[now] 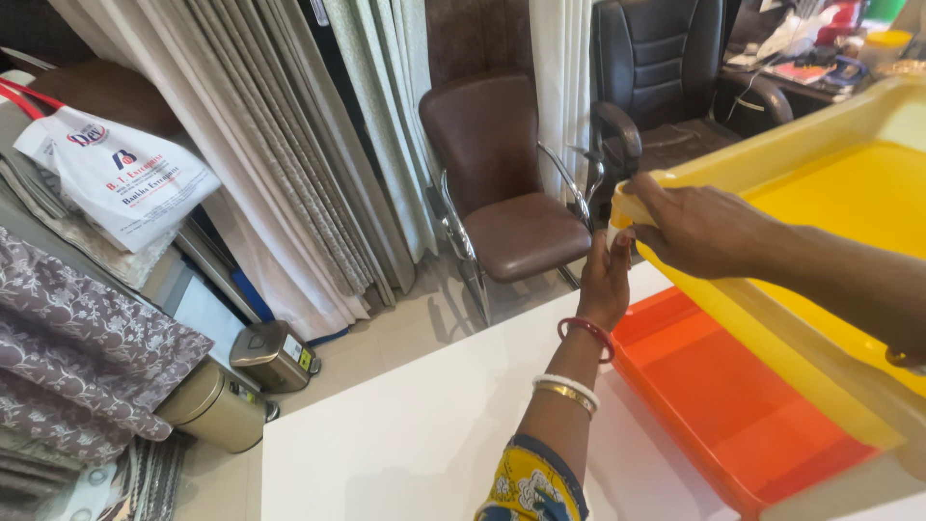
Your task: The person assembles a three-tier plastic storage unit by inserting white cylindrical legs into the corners of orange, yellow, and green trays. They align and press each leg into place, then stack the trays to form a vertical unit.
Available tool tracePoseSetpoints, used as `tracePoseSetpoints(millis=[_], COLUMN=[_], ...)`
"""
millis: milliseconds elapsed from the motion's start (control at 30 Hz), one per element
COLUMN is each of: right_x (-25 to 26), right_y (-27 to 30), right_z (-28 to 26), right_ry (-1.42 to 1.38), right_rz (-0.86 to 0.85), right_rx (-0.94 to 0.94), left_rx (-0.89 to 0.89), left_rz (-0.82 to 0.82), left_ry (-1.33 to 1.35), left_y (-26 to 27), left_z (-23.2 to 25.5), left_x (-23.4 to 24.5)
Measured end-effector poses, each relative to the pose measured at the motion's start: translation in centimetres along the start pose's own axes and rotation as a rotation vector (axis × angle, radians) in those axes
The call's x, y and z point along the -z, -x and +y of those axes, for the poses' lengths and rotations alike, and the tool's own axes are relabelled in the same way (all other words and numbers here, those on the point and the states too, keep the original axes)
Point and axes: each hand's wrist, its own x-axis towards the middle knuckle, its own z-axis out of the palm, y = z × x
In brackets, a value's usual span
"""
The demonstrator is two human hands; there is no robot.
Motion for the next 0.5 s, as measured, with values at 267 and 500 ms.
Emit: tracePoseSetpoints(millis=[267, 500], right_x=[1.4, 1.0], right_y=[1.0, 1.3], right_z=[-1.3, -0.9], right_ry=[-0.035, -0.082], right_rz=[-0.07, 0.046], right_rx=[-0.098, 0.007], left_rx=[0.003, 0.201], left_rz=[0.01, 0.187], left_ry=[0.098, 0.235], left_y=[-0.7, -2.1], left_z=[-0.2, 0.4], left_x=[0.1, -1.0])
